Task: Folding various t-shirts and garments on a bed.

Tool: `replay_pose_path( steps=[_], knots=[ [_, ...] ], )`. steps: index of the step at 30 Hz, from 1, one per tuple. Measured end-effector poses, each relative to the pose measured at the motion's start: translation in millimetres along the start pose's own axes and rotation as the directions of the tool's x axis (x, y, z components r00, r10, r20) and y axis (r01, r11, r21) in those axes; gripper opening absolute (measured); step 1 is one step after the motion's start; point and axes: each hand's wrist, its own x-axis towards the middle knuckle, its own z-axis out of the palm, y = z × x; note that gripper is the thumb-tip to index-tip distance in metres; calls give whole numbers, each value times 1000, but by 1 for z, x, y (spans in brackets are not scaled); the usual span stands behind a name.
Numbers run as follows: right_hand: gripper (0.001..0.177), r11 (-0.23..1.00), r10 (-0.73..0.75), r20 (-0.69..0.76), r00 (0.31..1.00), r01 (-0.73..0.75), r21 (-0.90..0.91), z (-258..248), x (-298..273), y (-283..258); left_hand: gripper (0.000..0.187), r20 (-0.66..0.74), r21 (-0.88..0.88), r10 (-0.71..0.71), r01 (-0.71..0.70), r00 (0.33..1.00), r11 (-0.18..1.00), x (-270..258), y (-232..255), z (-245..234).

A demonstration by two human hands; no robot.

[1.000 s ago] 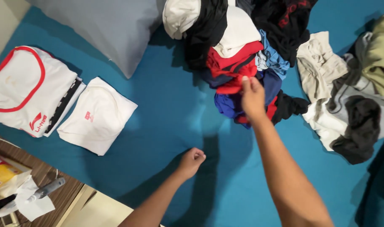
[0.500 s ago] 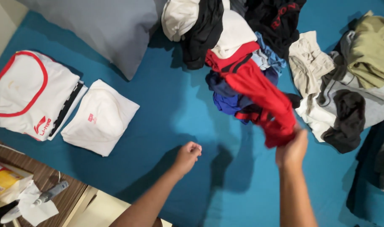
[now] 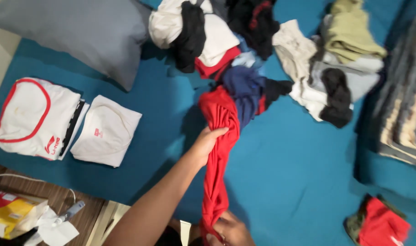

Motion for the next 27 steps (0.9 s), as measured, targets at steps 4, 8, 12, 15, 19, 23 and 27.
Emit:
replay_pose_path(
  steps=[4,8,12,15,19,23,27],
  knots=[
    [34,963,239,-166,957,-212,164,4,-37,7,48,113,49,72,-78,991,996,-86,9,35],
    [53,831,465,-382,799,-245,498,-42,-12,-89,39,378,320,146,-278,914,906,-173,33,82],
    [46,841,396,-533,748,-63,537,-76,6,-151,40,651,457,210,-597,730,660,-233,52,124],
    [36,802,422,-608,672,35,596,-106,-7,-193,41,474,252,195,-344,859,905,-257,57,141],
    [32,736,304,-649,697,261,625,-164,-35,-260,44,292,42,258,-282,921,959,-300,86,170],
    [35,710,223,-714,664,391,585,-214,-72,-299,48,363,-50,349,-356,864,933,-339,105,197],
    [35,596,240,-688,685,456,661,-265,-115,-310,50,363,-87,341,-332,867,939,-338,107,212]
  ],
)
